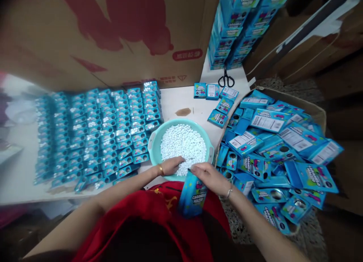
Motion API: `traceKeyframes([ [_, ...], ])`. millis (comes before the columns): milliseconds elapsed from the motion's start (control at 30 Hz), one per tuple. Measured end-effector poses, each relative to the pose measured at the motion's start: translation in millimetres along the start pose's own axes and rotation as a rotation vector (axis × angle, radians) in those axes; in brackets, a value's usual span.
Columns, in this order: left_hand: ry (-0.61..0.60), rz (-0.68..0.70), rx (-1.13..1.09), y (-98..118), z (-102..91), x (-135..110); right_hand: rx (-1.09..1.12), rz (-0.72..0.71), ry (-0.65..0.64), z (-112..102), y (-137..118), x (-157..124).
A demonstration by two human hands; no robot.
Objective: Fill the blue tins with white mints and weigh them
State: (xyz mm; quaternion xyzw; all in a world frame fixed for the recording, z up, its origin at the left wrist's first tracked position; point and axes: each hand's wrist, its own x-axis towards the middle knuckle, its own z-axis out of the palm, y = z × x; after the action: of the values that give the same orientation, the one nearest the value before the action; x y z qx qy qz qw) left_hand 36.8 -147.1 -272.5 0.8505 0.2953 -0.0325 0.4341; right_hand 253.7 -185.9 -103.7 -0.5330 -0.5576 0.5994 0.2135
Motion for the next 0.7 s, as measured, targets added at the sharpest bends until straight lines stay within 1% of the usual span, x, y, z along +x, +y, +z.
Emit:
traceKeyframes([
  [67, 0.019, 0.002, -0.105, 2.0, 1.1, 0.4, 0.043, -0.008, 0.077, 18.2, 3.1, -7.4],
  [167, 0.061, -0.025, -0.189, 2.9, -5.0, -1.2, 0.227, 0.042, 0.083, 33.5, 4.5, -29.3],
  [267, 0.124, -0.029, -0.200, 2.5, -21.3, -7.4, 0.506, 0.140, 0.024, 39.6, 6.3, -53.8],
  [300, 0.145, -0.013, -0.193, 2.6, -29.3, -10.7, 0.564, 0.156, 0.041, 40.0, 8.0, -58.2],
  [333, 0.164, 0.007, -0.184, 2.9, -38.6, -14.7, 0.586, 0.164, 0.088, 39.5, 10.5, -59.5],
  [367, 0.179, 0.027, -0.171, 3.6, -49.3, -19.3, 0.569, 0.164, 0.161, 38.3, 14.0, -57.4],
  [433, 0.207, 0.050, -0.140, 6.6, -73.7, -30.5, 0.445, 0.130, 0.365, 34.6, 24.5, -43.9],
  [500, 0.220, 0.058, -0.104, 12.3, -100.3, -43.2, 0.229, 0.040, 0.545, 30.9, 38.2, -22.4],
  [533, 0.219, 0.061, -0.082, 16.2, -113.4, -49.5, 0.108, -0.013, 0.600, 29.8, 45.5, -10.5],
  [600, 0.206, 0.072, -0.032, 25.8, -136.8, -60.9, -0.104, -0.096, 0.642, 29.5, 58.9, 12.0],
  [700, 0.156, 0.104, 0.055, 42.9, -160.6, -71.4, -0.275, -0.178, 0.615, 34.6, 72.3, 38.0],
])
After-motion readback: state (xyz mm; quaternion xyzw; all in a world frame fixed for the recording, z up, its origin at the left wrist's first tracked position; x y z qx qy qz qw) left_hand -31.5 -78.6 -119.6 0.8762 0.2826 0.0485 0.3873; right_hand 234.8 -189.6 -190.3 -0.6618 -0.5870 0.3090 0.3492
